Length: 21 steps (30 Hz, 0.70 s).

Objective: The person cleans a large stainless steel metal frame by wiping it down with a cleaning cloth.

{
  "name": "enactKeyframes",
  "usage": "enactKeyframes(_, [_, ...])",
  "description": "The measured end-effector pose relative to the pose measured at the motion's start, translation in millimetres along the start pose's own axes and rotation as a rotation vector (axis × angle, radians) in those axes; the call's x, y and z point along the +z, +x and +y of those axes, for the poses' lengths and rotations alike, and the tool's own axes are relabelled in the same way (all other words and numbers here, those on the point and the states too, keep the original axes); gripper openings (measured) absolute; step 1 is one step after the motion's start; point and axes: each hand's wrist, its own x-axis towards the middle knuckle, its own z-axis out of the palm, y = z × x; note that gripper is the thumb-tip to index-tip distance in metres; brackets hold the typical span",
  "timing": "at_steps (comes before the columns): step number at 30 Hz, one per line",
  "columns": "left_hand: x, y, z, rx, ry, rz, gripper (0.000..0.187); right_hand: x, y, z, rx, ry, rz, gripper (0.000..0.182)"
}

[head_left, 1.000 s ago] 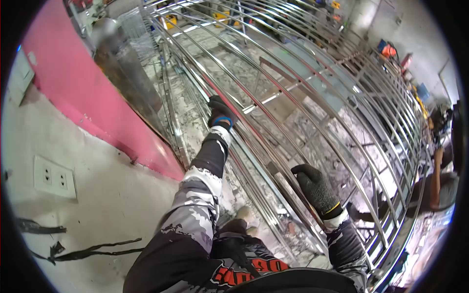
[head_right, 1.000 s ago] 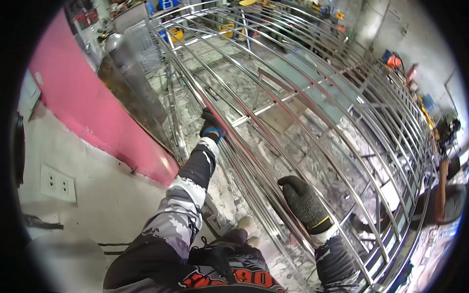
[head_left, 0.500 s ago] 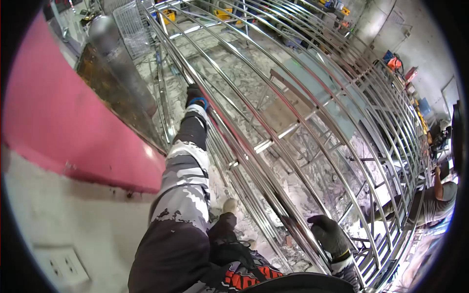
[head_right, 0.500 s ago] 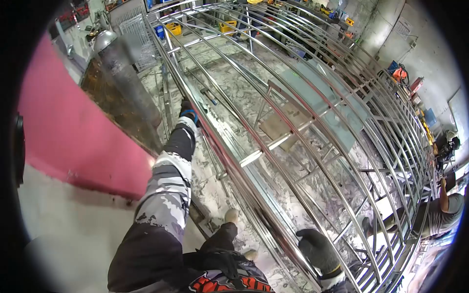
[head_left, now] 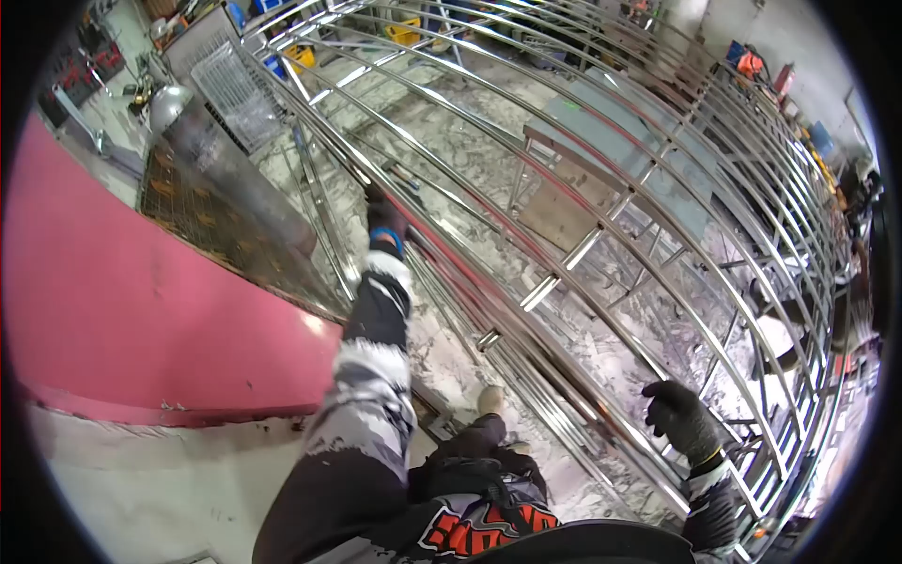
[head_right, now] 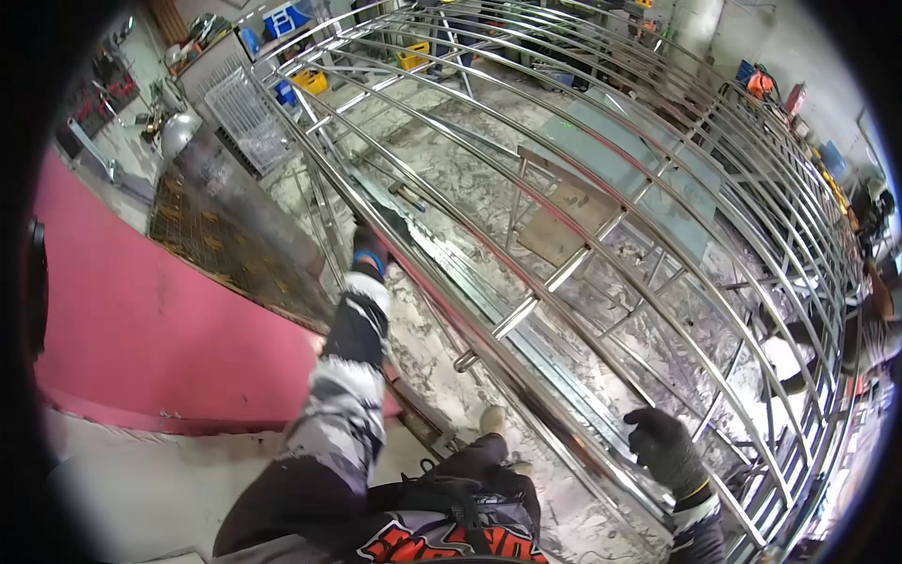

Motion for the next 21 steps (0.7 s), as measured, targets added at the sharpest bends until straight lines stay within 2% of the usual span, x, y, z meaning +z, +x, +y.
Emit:
enactKeyframes(2, [13.9, -35.9, 6.9, -0.092, -0.343, 0.002, 0.046, 7.3, 5.3, -13.0, -0.007, -0.111, -0.019, 0.025])
enactKeyframes(3, [22.3, -40.8, 3.1, -0.191, -0.598, 0.013, 0.033, 10.5, 8.1, -14.9, -0.019, -0.159, -0.035, 0.025])
enactKeyframes(4, [24.2, -38.6, -0.7, -0.194, -0.607, 0.001, 0.033, 13.6, 10.5, -22.9, -0.025, -0.197, -0.022, 0.025])
enactKeyframes(5, [24.3, -33.8, -4.4, -0.188, -0.556, -0.015, 0.052, 15.5, 13.5, -25.2, 0.01, -0.173, 0.015, 0.025])
enactKeyframes(6, [24.2, -28.2, -8.6, -0.162, -0.461, -0.03, 0.052, 14.7, 15.5, -30.1, -0.002, -0.162, 0.059, 0.024])
enactKeyframes(8, [15.9, -8.8, -14.1, -0.058, -0.08, -0.058, 0.052, 12.2, 18.9, -32.1, 0.004, -0.16, 0.137, 0.024])
enactKeyframes(10, [-1.6, 28.2, -28.0, 0.048, 0.42, -0.126, 0.051, 9.1, 20.4, -31.7, 0.021, -0.171, 0.126, 0.024])
enactKeyframes(12, [-20.9, 71.1, -40.4, 0.138, 0.764, -0.232, 0.051, 5.4, 13.9, -32.2, -0.009, -0.231, 0.097, 0.024])
enactKeyframes(13, [-23.8, 87.9, -37.7, 0.192, 0.866, -0.26, 0.051, 2.5, 13.5, -32.7, -0.048, -0.299, 0.073, 0.024])
enactKeyframes(15, [-37.3, 118.5, -25.1, 0.329, 1.055, -0.274, 0.051, -4.0, 23.8, -1.8, -0.341, -0.387, 0.148, 0.025])
enactKeyframes(19, [-48.8, 129.6, -1.9, 0.583, 1.231, -0.253, 0.051, -7.8, 21.4, -24.7, -0.188, -0.448, 0.124, 0.03])
enactKeyframes(21, [-52.6, 118.7, 1.2, 0.633, 1.22, -0.294, 0.051, -8.4, 24.1, -18.0, -0.254, -0.461, 0.129, 0.03])
